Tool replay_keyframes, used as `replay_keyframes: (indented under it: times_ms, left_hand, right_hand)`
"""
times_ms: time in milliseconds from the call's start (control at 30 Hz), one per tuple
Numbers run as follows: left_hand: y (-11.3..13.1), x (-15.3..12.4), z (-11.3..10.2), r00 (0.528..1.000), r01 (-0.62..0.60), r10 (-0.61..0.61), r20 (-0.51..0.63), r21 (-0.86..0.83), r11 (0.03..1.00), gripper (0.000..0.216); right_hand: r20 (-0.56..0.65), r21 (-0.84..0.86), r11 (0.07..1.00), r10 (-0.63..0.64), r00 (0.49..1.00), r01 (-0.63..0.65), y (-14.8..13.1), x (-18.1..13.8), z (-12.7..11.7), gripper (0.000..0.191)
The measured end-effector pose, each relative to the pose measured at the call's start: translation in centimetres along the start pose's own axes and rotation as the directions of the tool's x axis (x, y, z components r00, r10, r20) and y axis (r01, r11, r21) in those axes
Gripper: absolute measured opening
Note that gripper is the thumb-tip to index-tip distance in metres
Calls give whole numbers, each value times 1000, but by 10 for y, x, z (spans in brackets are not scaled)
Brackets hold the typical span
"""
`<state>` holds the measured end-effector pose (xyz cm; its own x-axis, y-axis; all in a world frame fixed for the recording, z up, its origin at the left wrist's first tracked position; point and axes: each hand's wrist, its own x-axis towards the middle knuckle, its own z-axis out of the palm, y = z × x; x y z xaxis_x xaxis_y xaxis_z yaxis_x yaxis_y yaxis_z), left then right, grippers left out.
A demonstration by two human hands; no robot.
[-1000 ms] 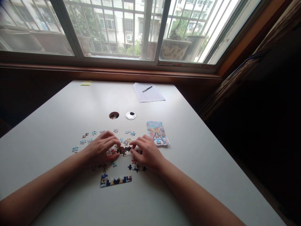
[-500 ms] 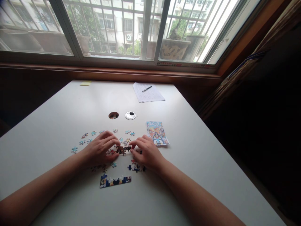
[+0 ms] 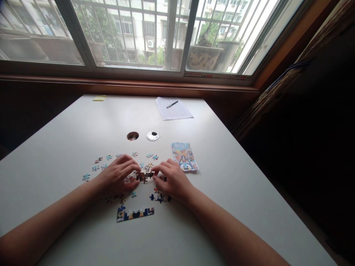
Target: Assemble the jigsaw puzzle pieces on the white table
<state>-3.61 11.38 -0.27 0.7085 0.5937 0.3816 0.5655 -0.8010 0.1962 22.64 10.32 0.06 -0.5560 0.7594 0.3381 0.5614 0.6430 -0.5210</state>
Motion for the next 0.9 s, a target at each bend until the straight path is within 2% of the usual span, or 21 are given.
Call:
replay_keyframes:
  times_ms: [900]
  left_hand:
    - [1,0,0,1000,-3,3,12,6,1000,24]
  right_hand:
    - [-8,9,1000,-7,1000,7,0,0,1,19]
